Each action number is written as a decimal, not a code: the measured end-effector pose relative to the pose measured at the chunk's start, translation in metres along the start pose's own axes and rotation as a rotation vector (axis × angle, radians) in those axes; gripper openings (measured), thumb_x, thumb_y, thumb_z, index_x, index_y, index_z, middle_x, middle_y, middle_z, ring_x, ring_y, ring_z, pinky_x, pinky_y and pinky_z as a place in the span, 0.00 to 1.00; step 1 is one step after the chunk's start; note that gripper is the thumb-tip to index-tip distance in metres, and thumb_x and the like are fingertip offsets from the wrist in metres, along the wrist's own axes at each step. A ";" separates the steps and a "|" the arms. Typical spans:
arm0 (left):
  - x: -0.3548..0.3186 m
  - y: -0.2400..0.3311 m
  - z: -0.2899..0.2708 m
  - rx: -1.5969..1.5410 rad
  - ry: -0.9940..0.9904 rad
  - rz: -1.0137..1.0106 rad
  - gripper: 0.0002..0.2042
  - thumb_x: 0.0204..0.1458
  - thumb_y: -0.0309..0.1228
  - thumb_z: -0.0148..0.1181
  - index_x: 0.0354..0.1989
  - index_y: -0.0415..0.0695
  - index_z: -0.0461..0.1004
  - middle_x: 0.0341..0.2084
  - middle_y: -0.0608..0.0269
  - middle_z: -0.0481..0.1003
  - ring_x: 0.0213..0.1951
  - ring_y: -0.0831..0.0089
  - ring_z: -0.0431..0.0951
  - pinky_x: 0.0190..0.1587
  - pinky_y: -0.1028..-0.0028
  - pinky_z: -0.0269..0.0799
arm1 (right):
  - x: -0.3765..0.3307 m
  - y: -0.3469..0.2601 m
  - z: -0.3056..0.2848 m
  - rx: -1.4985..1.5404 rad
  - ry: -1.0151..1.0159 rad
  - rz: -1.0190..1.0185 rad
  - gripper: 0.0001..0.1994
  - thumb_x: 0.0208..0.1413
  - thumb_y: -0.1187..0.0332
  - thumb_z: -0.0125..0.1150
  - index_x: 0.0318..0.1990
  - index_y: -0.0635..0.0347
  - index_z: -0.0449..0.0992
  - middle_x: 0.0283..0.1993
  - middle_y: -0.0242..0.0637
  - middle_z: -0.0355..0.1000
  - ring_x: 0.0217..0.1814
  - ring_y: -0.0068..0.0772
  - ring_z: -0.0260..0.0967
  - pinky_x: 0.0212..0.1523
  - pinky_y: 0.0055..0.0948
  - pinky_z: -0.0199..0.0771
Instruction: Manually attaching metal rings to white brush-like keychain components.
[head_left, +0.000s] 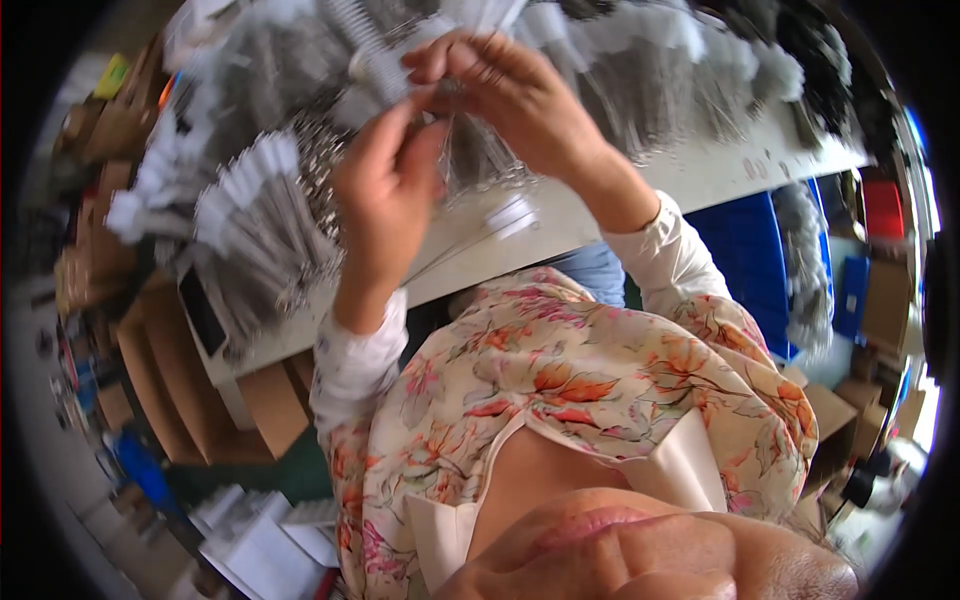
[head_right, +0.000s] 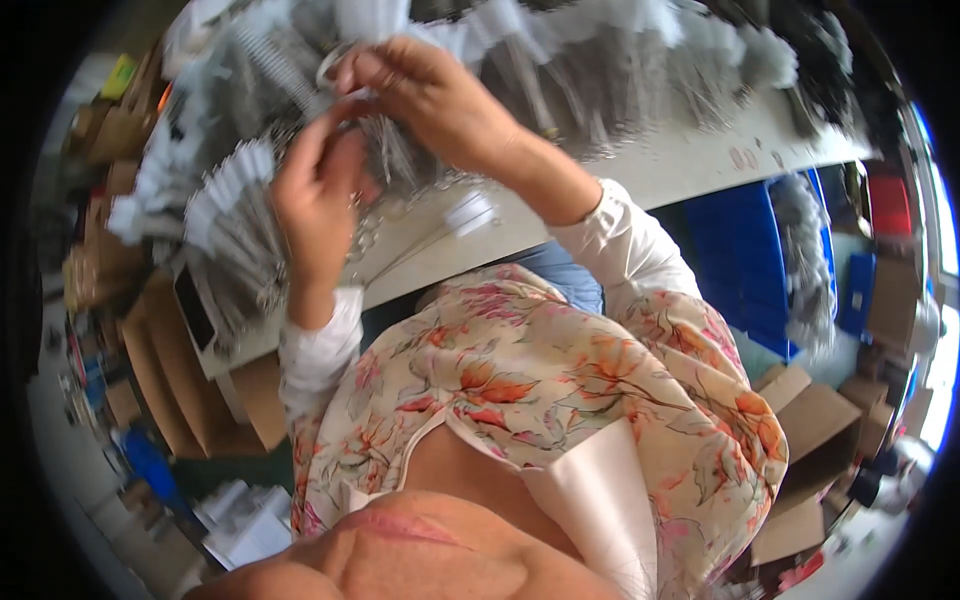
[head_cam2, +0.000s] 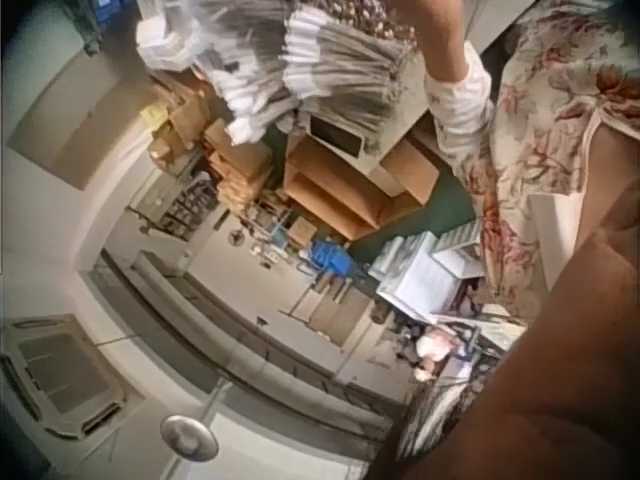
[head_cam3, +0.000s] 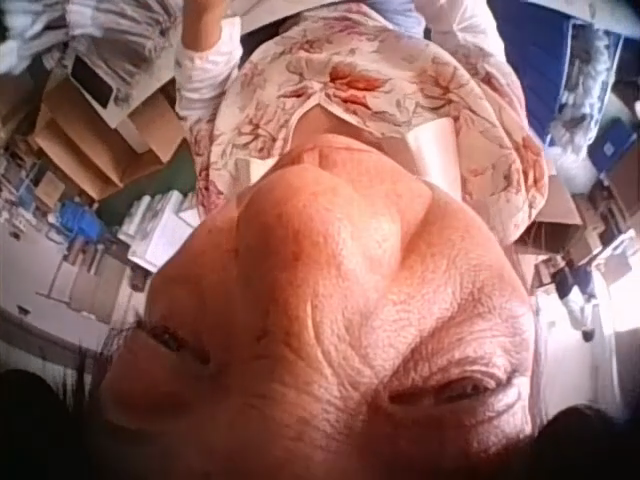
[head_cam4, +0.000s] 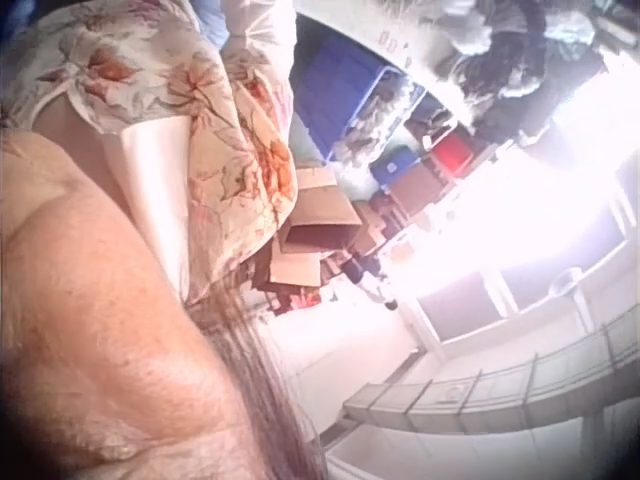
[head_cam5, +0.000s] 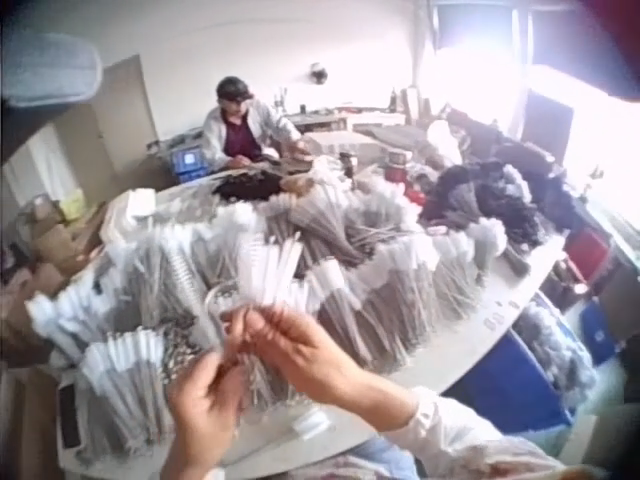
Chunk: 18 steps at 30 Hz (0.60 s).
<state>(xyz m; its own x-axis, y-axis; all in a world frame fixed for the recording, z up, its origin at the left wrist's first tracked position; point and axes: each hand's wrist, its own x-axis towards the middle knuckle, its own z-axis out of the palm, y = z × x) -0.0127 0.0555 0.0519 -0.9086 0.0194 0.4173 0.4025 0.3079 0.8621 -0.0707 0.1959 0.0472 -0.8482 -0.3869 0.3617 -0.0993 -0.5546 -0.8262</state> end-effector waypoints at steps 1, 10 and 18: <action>0.000 -0.010 0.002 0.121 0.030 0.072 0.08 0.53 0.21 0.51 0.40 0.37 0.72 0.23 0.66 0.71 0.18 0.83 0.68 0.23 0.83 0.64 | -0.005 0.005 0.017 0.054 -0.046 0.235 0.11 0.60 0.64 0.50 0.44 0.60 0.68 0.43 0.32 0.66 0.48 0.23 0.63 0.49 0.28 0.68; -0.035 -0.012 -0.023 -0.142 0.101 -0.091 0.05 0.47 0.17 0.56 0.33 0.36 0.71 0.41 0.51 0.68 0.33 0.74 0.74 0.28 0.79 0.75 | -0.031 0.046 0.012 -0.131 0.073 0.210 0.15 0.60 0.60 0.50 0.45 0.63 0.73 0.36 0.33 0.72 0.39 0.24 0.69 0.44 0.22 0.70; -0.044 -0.025 -0.059 0.224 0.108 0.511 0.29 0.39 0.30 0.69 0.51 0.38 0.65 0.48 0.55 0.63 0.47 0.62 0.67 0.48 0.65 0.66 | -0.024 0.024 0.023 0.034 -0.096 0.444 0.10 0.59 0.66 0.51 0.38 0.64 0.73 0.27 0.27 0.70 0.25 0.16 0.61 0.29 0.18 0.65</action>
<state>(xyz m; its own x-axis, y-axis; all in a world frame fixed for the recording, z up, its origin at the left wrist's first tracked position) 0.0237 -0.0088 0.0291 -0.5833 0.1247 0.8027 0.7435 0.4798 0.4658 -0.0411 0.1748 0.0289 -0.7529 -0.6579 0.0156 0.2814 -0.3433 -0.8961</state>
